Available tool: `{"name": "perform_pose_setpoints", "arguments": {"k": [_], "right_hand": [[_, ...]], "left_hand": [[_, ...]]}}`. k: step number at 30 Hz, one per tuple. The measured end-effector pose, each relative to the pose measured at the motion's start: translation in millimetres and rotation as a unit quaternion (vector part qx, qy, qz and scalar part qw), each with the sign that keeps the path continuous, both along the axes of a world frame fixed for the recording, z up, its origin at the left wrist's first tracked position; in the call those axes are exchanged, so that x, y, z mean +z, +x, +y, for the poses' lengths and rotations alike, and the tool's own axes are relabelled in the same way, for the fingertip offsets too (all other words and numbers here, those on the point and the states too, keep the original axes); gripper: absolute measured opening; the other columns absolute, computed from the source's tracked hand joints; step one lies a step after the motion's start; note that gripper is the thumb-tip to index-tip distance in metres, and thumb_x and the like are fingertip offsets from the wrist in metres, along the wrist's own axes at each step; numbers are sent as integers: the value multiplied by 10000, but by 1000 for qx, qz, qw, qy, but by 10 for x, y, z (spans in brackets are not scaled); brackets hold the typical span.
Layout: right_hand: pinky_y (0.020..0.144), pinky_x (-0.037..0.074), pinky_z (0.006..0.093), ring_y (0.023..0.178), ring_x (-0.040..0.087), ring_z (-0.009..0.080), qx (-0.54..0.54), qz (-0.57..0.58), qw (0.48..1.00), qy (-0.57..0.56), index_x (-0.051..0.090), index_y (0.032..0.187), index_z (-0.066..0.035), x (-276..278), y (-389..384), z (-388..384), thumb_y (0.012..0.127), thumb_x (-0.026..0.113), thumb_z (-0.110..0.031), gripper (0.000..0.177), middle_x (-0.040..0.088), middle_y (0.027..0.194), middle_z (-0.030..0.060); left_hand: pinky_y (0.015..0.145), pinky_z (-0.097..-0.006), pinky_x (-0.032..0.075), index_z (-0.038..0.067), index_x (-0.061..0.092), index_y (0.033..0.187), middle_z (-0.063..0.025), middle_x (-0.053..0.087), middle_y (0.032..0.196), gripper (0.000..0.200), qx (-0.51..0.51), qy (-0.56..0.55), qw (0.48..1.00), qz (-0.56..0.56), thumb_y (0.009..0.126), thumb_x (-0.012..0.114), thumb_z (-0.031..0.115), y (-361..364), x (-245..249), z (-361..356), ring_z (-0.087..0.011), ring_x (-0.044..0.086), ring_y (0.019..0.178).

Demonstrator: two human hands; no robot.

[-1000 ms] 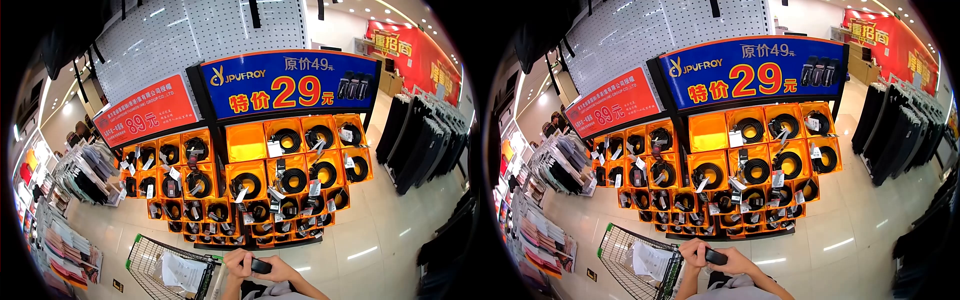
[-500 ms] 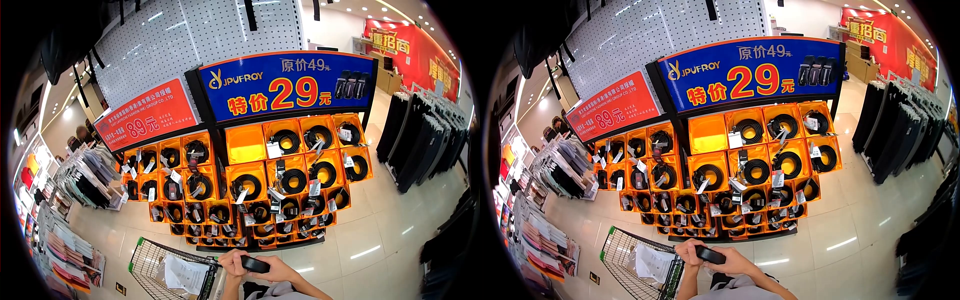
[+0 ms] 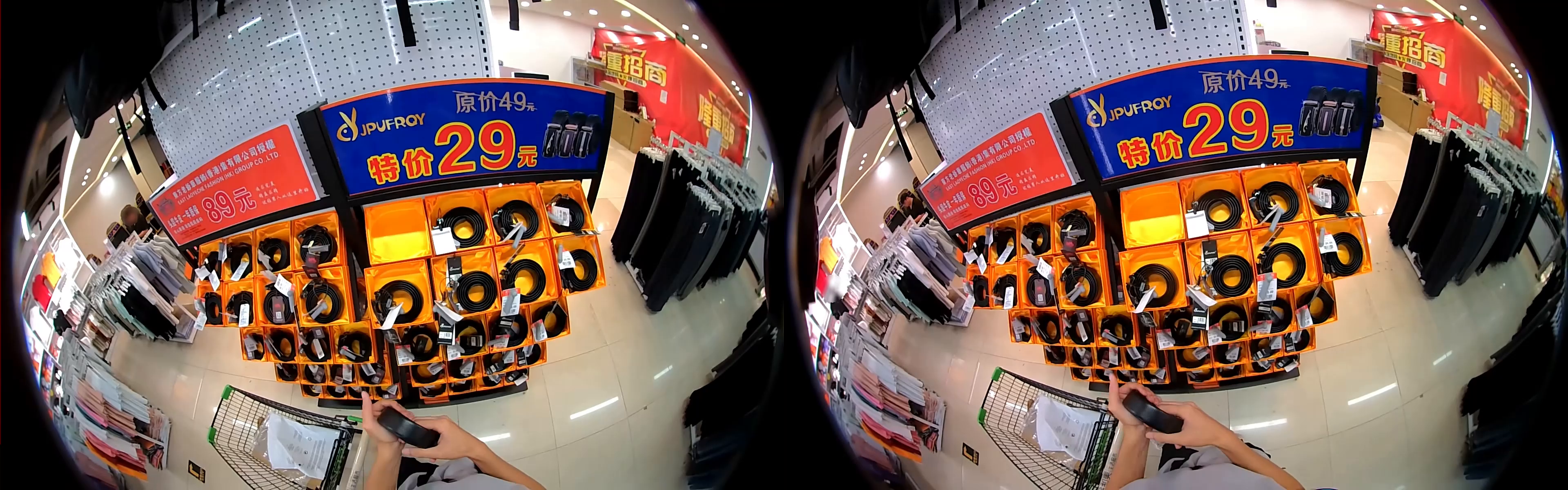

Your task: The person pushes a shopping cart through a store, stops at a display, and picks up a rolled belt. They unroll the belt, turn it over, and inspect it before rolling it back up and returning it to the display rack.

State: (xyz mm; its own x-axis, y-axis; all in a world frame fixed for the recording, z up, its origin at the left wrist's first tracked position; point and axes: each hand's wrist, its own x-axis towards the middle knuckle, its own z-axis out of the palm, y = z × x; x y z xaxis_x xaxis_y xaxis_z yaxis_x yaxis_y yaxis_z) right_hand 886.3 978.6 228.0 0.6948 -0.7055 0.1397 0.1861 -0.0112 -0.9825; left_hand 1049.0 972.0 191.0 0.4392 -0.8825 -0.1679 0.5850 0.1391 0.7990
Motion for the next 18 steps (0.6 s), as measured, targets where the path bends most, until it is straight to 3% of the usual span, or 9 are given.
{"name": "perform_pose_setpoints", "arguments": {"k": [1,3,7,9,10,15,18], "right_hand": [[445,436,222,469,564,73,0,1,1000,1,661,1084,-18,4,11,3,851,787,-273,368,633,694,4],[434,422,212,462,553,64,-19,48,998,21,659,1089,18,18,16,-5,838,809,-228,382,631,679,-1],[418,417,210,445,544,62,-48,58,997,12,673,1102,17,-59,-24,-9,825,820,-234,402,635,687,6],[462,428,209,481,541,61,-41,64,994,73,683,1084,18,-41,-70,-24,821,821,-225,384,641,692,15],[523,441,219,539,535,70,-69,42,997,-3,684,1078,18,-140,-34,-34,825,811,-206,361,642,700,14],[563,480,288,571,577,131,-94,64,989,-91,691,979,7,-150,-53,-62,815,799,-262,334,643,665,79],[572,482,301,578,580,152,-79,80,988,-102,686,957,13,-200,-65,-75,806,801,-254,327,640,671,100]], "left_hand": [[449,-341,504,25,565,589,-144,563,513,698,-22,21,994,101,1008,366,546,-5,-22,-14,-244,565,431],[463,-341,507,31,567,595,-136,567,520,670,-27,31,995,91,995,406,544,-15,-73,-23,-239,564,436],[521,-314,505,26,584,612,-120,599,561,672,-11,8,1000,-5,1027,349,498,-76,-40,-4,-218,573,476],[553,-294,448,-14,620,633,-86,613,596,705,-4,-27,978,-205,1049,302,457,-61,-20,1,-160,577,545],[567,-297,409,-39,647,670,-71,615,614,652,-11,-48,968,-246,1054,334,386,-56,23,25,-130,541,566],[527,-306,396,-52,649,677,-89,607,599,485,-25,-107,934,-340,1018,450,230,-72,285,89,-149,540,537],[480,-300,414,-49,626,590,-103,612,555,513,11,-157,856,-492,988,434,212,-57,311,91,-175,555,467]]}}
